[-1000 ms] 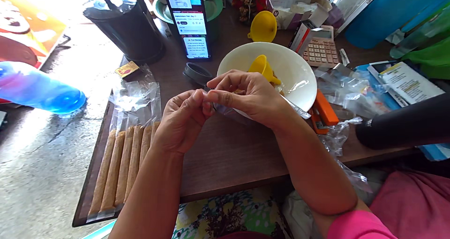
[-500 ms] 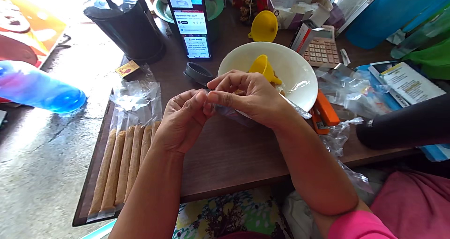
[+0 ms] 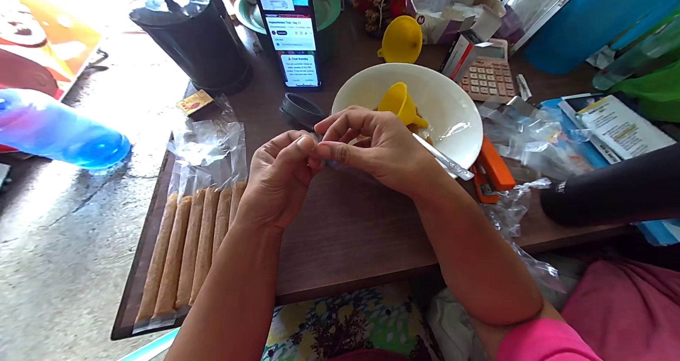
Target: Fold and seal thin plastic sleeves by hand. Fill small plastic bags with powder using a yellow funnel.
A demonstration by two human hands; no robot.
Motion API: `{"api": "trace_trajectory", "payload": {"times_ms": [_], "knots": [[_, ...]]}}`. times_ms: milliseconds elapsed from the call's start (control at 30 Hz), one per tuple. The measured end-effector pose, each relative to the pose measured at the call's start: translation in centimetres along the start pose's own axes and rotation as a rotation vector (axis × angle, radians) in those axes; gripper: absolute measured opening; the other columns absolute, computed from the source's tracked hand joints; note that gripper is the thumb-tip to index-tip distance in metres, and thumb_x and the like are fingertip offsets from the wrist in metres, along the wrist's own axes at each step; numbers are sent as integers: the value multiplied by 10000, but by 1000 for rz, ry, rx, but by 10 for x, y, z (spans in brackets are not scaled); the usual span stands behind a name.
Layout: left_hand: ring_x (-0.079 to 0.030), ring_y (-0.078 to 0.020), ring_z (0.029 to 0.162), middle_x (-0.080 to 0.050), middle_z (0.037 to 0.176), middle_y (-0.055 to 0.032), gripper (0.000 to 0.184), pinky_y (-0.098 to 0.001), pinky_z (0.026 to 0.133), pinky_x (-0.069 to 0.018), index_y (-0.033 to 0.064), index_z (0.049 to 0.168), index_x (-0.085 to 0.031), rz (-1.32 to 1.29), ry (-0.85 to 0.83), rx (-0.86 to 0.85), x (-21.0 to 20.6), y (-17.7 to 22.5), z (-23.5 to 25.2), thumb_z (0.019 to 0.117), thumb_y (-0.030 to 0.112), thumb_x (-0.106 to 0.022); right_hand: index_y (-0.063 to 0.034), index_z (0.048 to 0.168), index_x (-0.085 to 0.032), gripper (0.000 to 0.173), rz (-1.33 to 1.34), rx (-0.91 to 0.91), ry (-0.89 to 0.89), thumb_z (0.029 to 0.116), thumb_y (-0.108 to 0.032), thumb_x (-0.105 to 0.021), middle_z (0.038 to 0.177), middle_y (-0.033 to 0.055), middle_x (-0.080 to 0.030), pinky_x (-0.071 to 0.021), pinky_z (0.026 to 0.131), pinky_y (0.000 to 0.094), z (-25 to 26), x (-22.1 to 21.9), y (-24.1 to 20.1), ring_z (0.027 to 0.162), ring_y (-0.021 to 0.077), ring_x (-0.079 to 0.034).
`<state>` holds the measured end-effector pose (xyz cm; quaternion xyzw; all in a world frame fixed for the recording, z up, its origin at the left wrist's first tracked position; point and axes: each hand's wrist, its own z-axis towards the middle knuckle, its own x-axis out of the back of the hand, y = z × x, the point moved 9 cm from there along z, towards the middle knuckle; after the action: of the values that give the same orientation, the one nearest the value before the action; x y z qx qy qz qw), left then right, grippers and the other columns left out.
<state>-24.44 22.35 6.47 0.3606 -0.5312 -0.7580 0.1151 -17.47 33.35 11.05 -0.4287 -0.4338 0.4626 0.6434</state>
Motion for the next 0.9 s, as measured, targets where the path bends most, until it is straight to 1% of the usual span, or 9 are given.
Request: {"api": "trace_trajectory", "payload": {"times_ms": [67,233,367,433,533,633,733,800,900], "knots": [[-641,-42,757,-674,811,53,117,-207,762,-556,180,873,-724,11,-4,-16,-1,2,0,962,252,-698,-33,931,-699,57,13,-3,9,939,-86,-719,1132,74,-689,-555,778,203,0,0,0,961,82,-659],[-653,-34,755,-703,845,38,81,-187,745,-559,164,923,-737,29,-10,-25,-2,4,-1,958,233,-714,-4,1007,-673,83,80,-23,43,931,-16,-703,1167,91,-695,-572,745,200,-1,0,-1,912,79,-678],[-638,-47,763,-675,837,28,167,-193,741,-546,143,915,-721,27,-4,-7,-2,3,-1,1008,235,-617,5,1007,-664,83,113,-21,38,930,4,-695,1176,106,-691,-579,741,201,-2,-1,-1,905,83,-686],[-635,-42,763,-674,842,35,165,-189,740,-544,151,912,-716,49,6,-18,-1,4,-1,1008,233,-611,2,1002,-677,74,101,-24,48,930,-3,-694,1173,104,-693,-575,750,203,-2,0,-1,918,85,-682],[-648,-34,788,-690,872,52,79,-192,770,-557,178,925,-725,103,25,-63,0,7,-1,971,229,-688,-13,980,-712,54,69,-41,65,944,-35,-679,1156,88,-692,-572,776,210,-1,3,0,956,84,-675],[-633,-19,764,-680,859,70,33,-175,741,-547,198,913,-720,128,16,-96,-1,8,0,941,214,-730,-13,973,-725,80,87,-77,53,961,-56,-658,1161,78,-687,-557,812,216,-1,2,4,985,75,-661],[-619,-14,760,-665,870,78,47,-167,730,-539,204,932,-696,136,0,-108,-2,9,0,935,199,-742,8,988,-731,113,158,-122,48,982,-53,-637,1152,77,-691,-558,819,204,0,1,9,974,62,-663],[-628,-16,765,-674,890,75,52,-173,734,-545,203,966,-690,126,-16,-104,-3,9,1,942,194,-736,8,1001,-732,132,187,-133,62,996,-63,-620,1115,60,-708,-539,788,186,0,3,9,930,39,-654],[-638,-13,777,-685,910,78,81,-177,743,-553,212,990,-696,106,-35,-96,-4,8,1,933,227,-752,4,995,-739,147,235,-123,56,999,-67,-611,1081,47,-708,-520,777,185,0,2,8,895,34,-633]]}}
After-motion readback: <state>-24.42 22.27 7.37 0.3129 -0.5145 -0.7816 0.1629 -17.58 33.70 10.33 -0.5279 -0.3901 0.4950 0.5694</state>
